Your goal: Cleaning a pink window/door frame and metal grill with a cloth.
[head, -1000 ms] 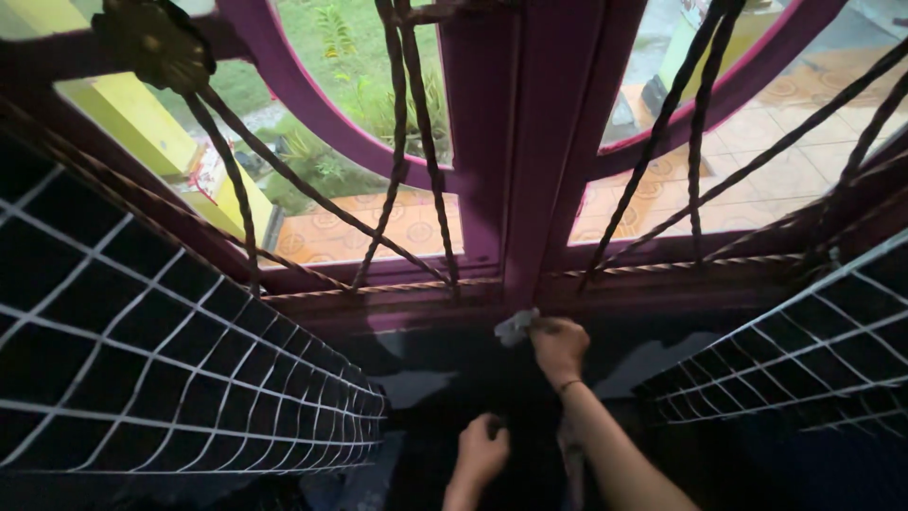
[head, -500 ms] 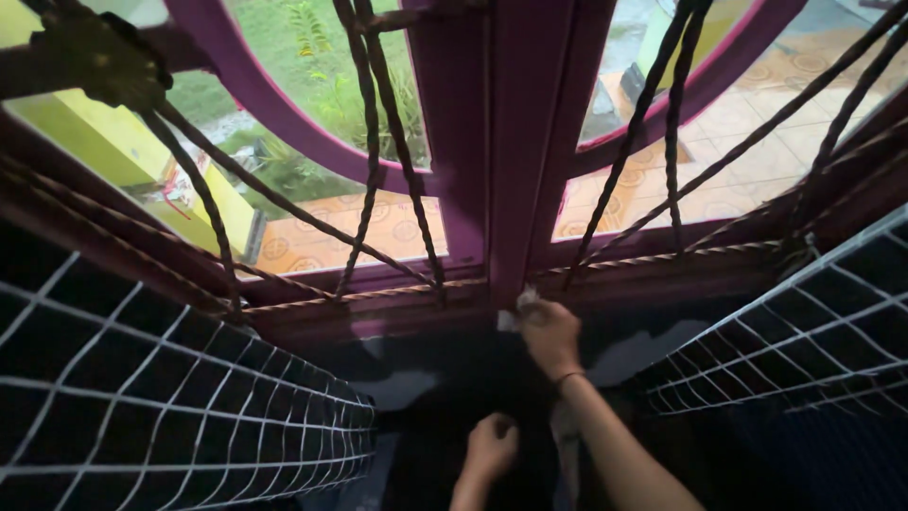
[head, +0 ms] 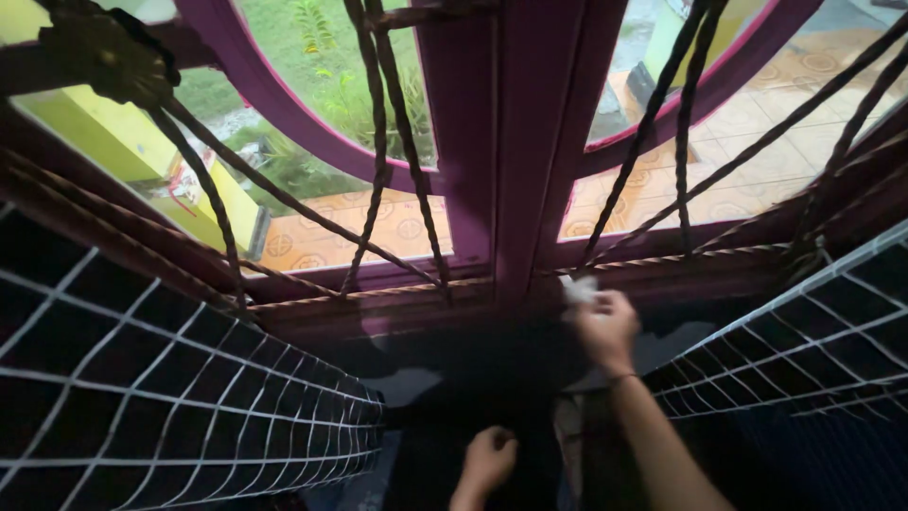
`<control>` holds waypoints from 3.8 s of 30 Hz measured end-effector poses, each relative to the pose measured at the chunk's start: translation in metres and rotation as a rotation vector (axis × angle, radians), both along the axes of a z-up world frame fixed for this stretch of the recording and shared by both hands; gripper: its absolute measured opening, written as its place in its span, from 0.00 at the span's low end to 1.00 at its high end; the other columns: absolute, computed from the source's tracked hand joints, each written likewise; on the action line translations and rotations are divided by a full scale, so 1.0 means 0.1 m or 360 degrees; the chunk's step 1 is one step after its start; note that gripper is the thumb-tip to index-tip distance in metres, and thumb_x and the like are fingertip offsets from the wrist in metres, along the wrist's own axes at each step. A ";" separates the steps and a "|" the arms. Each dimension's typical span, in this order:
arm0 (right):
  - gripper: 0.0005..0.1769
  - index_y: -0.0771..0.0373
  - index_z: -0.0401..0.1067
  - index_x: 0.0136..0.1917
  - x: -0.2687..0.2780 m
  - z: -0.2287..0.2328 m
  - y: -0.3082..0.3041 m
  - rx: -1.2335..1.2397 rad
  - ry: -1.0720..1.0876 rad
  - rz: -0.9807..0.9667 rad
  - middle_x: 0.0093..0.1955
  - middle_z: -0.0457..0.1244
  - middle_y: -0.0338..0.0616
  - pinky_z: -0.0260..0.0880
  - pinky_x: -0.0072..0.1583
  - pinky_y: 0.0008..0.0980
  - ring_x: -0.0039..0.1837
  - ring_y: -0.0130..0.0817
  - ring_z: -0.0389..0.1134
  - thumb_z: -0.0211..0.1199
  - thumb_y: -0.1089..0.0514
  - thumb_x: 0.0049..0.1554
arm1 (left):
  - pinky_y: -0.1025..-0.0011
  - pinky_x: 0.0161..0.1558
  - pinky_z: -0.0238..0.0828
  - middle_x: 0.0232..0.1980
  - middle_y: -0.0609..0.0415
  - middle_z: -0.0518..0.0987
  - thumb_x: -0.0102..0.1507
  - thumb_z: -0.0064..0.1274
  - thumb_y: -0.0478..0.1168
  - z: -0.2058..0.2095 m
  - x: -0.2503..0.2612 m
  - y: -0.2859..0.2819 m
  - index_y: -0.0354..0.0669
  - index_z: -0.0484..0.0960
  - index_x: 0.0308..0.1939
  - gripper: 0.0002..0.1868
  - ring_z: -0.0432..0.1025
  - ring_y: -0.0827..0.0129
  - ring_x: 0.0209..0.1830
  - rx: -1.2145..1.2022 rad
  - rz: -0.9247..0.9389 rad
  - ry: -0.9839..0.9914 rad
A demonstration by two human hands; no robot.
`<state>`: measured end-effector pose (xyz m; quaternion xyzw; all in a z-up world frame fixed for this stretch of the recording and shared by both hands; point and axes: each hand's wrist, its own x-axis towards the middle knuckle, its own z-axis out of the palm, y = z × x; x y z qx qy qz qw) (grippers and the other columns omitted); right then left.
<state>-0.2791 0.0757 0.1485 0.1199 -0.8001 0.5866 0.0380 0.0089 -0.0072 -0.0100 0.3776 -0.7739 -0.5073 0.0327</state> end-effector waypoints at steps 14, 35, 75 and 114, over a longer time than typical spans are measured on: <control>0.20 0.67 0.67 0.54 0.83 0.09 -0.97 -0.0014 -0.0108 -0.0266 0.48 0.69 0.53 0.70 0.53 0.45 0.51 0.45 0.69 0.69 0.62 0.49 | 0.64 0.52 0.78 0.45 0.47 0.86 0.58 0.57 0.45 0.18 0.18 -0.06 0.44 0.87 0.45 0.15 0.82 0.57 0.49 -0.0020 0.0051 0.0007; 0.16 0.67 0.75 0.44 0.81 -0.02 -0.82 -0.0028 -0.0080 0.0124 0.37 0.70 0.45 0.71 0.45 0.34 0.41 0.30 0.69 0.67 0.50 0.57 | 0.65 0.51 0.79 0.43 0.48 0.86 0.57 0.60 0.46 -0.29 0.60 -0.23 0.44 0.87 0.44 0.15 0.82 0.59 0.47 0.0048 0.0046 0.0064; 0.15 0.64 0.68 0.45 1.45 -0.09 -1.73 -0.0234 -0.0594 0.0154 0.41 0.69 0.49 0.75 0.41 0.42 0.40 0.42 0.73 0.69 0.54 0.50 | 0.67 0.49 0.79 0.41 0.49 0.87 0.57 0.59 0.45 -0.01 0.81 -0.79 0.43 0.88 0.42 0.13 0.83 0.62 0.44 0.0072 0.0047 -0.0072; 0.22 0.69 0.74 0.64 0.81 1.37 0.98 -0.0654 -0.0864 0.0940 0.50 0.72 0.45 0.73 0.51 0.30 0.49 0.30 0.72 0.62 0.54 0.60 | 0.75 0.42 0.75 0.43 0.53 0.85 0.66 0.57 0.40 2.95 -0.84 0.29 0.34 0.82 0.53 0.15 0.77 0.75 0.40 0.0703 0.0150 0.1260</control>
